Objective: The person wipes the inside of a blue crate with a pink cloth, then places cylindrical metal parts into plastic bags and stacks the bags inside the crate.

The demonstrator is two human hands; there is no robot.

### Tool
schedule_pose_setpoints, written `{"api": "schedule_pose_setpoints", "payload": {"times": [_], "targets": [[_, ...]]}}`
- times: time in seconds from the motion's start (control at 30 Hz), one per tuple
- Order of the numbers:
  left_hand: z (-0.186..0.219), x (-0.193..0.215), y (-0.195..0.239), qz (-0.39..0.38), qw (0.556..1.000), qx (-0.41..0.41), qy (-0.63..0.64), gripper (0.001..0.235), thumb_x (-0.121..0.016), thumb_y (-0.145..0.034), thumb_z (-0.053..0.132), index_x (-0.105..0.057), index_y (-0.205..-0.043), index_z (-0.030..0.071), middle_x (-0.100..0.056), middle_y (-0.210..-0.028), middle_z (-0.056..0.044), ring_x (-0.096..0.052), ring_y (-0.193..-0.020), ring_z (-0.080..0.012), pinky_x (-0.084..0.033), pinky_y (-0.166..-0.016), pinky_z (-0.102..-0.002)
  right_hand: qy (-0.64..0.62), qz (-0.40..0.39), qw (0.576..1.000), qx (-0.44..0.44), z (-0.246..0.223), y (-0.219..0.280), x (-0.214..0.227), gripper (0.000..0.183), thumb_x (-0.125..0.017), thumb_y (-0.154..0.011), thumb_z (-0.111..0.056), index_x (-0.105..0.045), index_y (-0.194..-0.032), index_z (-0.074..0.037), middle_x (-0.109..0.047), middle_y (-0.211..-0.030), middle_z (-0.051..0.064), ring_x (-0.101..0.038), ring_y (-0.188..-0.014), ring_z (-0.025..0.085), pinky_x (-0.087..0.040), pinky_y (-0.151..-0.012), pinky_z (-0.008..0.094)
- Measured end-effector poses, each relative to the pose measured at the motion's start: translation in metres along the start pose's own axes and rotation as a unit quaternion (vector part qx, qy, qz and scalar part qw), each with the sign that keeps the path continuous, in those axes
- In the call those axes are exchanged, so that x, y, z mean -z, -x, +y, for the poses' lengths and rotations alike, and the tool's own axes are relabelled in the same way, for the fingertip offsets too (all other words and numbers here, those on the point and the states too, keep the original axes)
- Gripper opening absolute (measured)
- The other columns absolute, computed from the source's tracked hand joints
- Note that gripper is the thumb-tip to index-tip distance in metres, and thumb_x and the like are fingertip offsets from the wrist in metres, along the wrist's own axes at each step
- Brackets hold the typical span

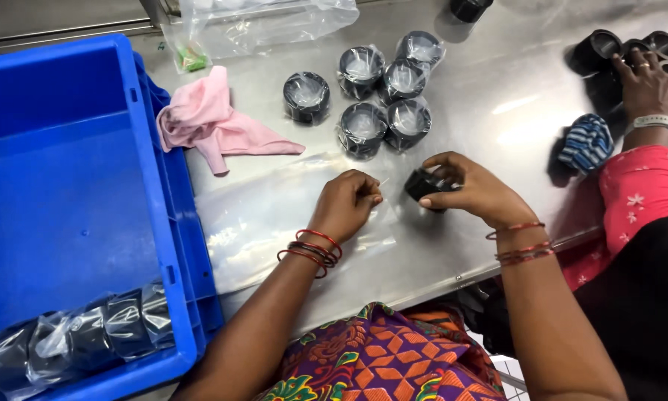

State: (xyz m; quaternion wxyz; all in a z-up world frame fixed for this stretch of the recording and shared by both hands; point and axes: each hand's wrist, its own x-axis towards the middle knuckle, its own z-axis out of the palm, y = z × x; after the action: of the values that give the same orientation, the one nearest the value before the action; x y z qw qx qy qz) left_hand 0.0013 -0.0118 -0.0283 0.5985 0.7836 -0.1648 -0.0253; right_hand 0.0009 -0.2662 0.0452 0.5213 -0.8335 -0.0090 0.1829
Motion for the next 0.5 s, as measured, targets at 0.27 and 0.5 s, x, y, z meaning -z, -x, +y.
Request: {"api": "schedule_pose_setpoints", "payload": {"times": [0.27,0.5], "targets": [[0.036,0.033,-0.004,-0.072,0.982,-0.065,0.161,0.005,-0.063,-0.099,0.006,-0.059,-0.101,0.004,-0.074,-0.127,-0.01,-0.066,-0.11,-0.0208,-0.052,-0.095,-0.034,-0.067,-0.036,0.995,-0.072,0.012,-0.022,-0.013,0.056,-0.07,-0.093,-0.037,-0.055,-0.128,0.003,-0.07,-0.09,0.015,-0.066,-0.077,0.021,-0.053,-0.069,0.034],[0.08,0.057,0.01,0.028,0.957,-0.278,0.083,0.006,-0.062,-0.098,0.004,-0.058,-0.102,0.006,-0.073,-0.124,-0.01,-0.066,-0.115,-0.0256,-0.048,-0.104,-0.039,0.185,-0.011,0.919,0.348,0.005,-0.008,-0.065,0.094,-0.094,-0.063,-0.011,-0.049,-0.144,0.0,-0.052,-0.141,0.021,-0.05,-0.129,0.034,-0.043,-0.105,0.042]]}}
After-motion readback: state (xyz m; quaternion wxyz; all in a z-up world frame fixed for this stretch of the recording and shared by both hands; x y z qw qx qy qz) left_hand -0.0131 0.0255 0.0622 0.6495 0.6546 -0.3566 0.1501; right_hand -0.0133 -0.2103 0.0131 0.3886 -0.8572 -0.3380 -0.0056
